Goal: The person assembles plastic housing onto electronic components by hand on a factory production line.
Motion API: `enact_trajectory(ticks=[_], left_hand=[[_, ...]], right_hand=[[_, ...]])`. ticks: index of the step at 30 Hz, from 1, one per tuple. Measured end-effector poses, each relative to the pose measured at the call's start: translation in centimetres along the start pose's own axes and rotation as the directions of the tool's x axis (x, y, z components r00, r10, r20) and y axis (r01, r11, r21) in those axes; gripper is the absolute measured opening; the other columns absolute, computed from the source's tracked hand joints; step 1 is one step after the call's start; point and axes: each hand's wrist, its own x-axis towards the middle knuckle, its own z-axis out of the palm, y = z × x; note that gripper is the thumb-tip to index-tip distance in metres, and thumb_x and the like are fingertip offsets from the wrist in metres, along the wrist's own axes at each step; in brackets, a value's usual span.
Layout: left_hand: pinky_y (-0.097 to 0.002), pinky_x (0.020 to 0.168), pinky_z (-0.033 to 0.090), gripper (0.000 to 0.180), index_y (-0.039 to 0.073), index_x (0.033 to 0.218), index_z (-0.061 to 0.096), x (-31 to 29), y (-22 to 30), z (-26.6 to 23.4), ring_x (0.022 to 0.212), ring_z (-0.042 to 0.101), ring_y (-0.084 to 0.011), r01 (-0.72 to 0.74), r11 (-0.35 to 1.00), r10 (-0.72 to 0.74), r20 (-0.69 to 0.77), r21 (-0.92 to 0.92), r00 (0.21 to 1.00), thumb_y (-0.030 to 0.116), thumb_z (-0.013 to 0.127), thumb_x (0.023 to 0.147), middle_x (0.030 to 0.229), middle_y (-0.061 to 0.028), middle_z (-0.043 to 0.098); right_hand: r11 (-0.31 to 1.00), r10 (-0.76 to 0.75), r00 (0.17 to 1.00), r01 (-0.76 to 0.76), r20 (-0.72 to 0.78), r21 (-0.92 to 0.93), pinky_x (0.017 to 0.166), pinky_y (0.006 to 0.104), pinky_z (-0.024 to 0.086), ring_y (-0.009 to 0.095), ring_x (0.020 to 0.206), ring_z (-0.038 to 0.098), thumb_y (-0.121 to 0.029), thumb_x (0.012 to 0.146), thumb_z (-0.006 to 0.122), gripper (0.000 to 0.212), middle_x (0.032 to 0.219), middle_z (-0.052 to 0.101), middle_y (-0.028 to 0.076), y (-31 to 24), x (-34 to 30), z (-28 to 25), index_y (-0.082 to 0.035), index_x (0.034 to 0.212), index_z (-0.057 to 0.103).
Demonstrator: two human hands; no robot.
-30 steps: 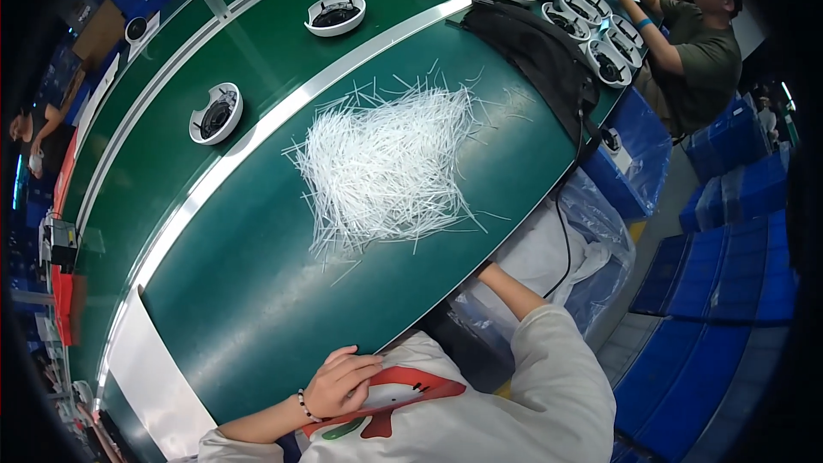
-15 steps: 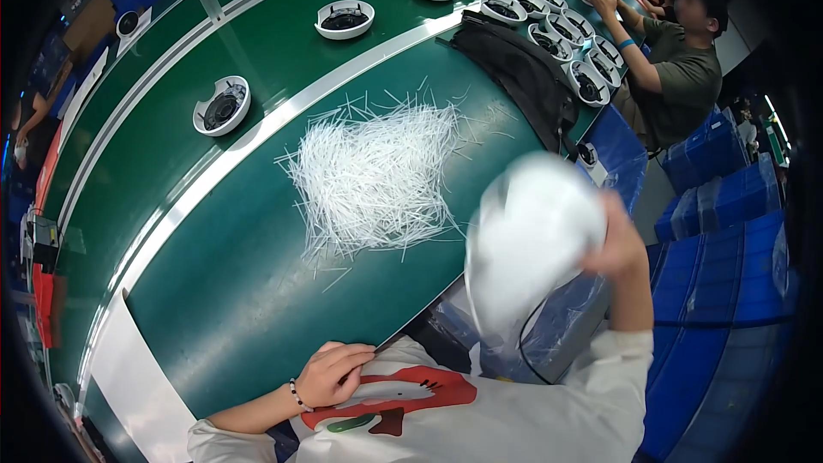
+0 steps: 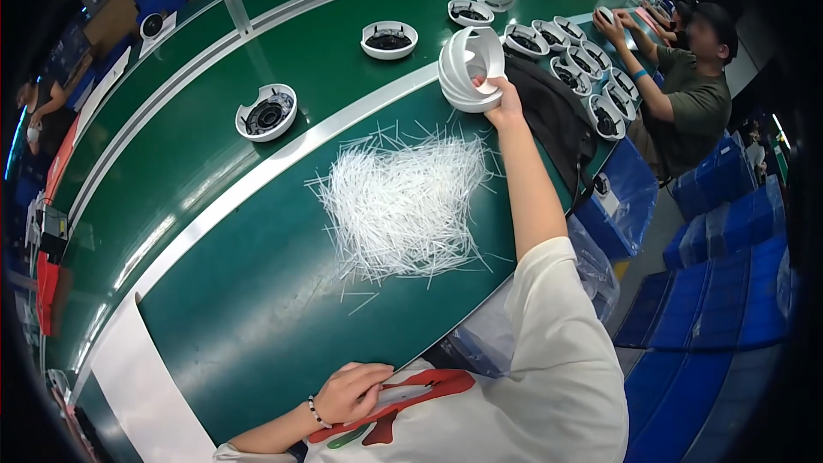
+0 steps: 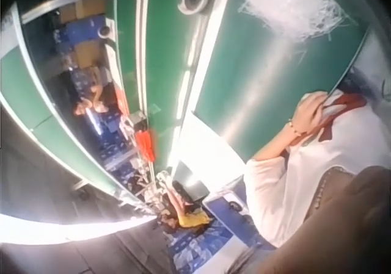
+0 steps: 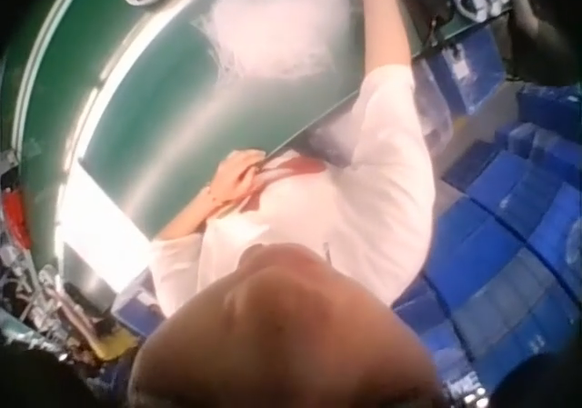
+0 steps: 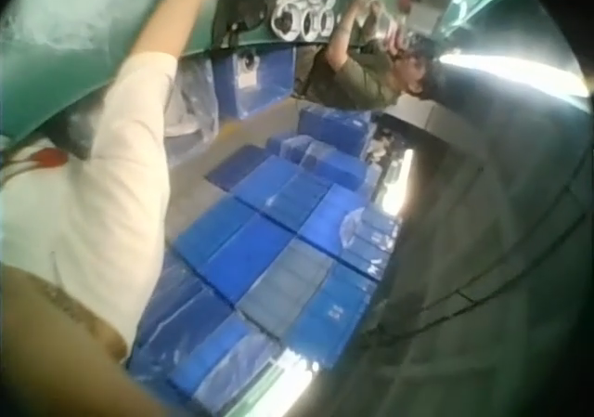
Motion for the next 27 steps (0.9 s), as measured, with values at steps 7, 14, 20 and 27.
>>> enact_trajectory(ticks=[7, 14, 20, 27], left_hand=[[-0.0283, 0.06, 0.044, 0.024, -0.001, 0.086, 0.058, 0.4, -0.1, -0.1, 0.066, 0.058, -0.0221, 0.039, 0.999, -0.039, 0.035, -0.006, 0.999, -0.006, 0.052, 0.063, 0.084, -0.013, 0.06], [-0.0278, 0.062, 0.045, 0.024, -0.003, 0.086, 0.057, -0.4, -0.1, -1.3, 0.06, 0.057, -0.0181, -0.029, 0.999, 0.028, 0.03, 0.026, 0.999, -0.009, 0.049, 0.065, 0.084, -0.0147, 0.059], [-0.0218, 0.052, 0.046, 0.018, -0.005, 0.086, 0.054, -5.0, -1.8, -6.2, 0.056, 0.056, -0.0152, -0.033, 0.997, 0.031, 0.024, 0.063, 0.999, -0.009, 0.046, 0.07, 0.088, -0.0177, 0.057], [-0.022, 0.051, 0.045, 0.019, -0.005, 0.088, 0.053, -6.1, 0.0, -7.5, 0.056, 0.055, -0.0144, -0.016, 0.995, 0.014, 0.026, 0.102, 1.0, -0.009, 0.045, 0.071, 0.087, -0.0178, 0.057]], right_hand=[[0.196, -0.564, 0.815, -0.021, -0.131, -0.98, 0.083, 0.0377, 0.039, 0.037, 0.1, 0.048, -0.024, 0.062, 0.063, 0.06, 0.105, 0.049, 0.027, 0.3, -0.1, -0.7, 0.007, 0.109, 0.04], [-0.025, -0.806, 0.51, 0.478, 0.301, -0.878, 0.065, 0.035, 0.045, 0.03, 0.075, 0.057, -0.005, 0.065, 0.05, 0.018, 0.078, 0.059, 0.016, -2.5, -8.7, 0.9, -0.001, 0.081, 0.054], [-0.252, -0.332, 0.159, 0.935, 0.93, -0.25, 0.038, 0.0273, 0.032, 0.019, 0.043, 0.042, -0.001, 0.051, 0.042, 0.005, 0.05, 0.042, 0.008, 7.3, -29.8, 2.6, -0.006, 0.052, 0.042], [-0.038, -0.392, 0.598, 0.749, 0.699, -0.662, 0.04, 0.0339, 0.032, 0.023, 0.044, 0.043, -0.007, 0.051, 0.047, 0.004, 0.049, 0.043, 0.009, 8.4, -31.4, -6.5, -0.004, 0.052, 0.044]])
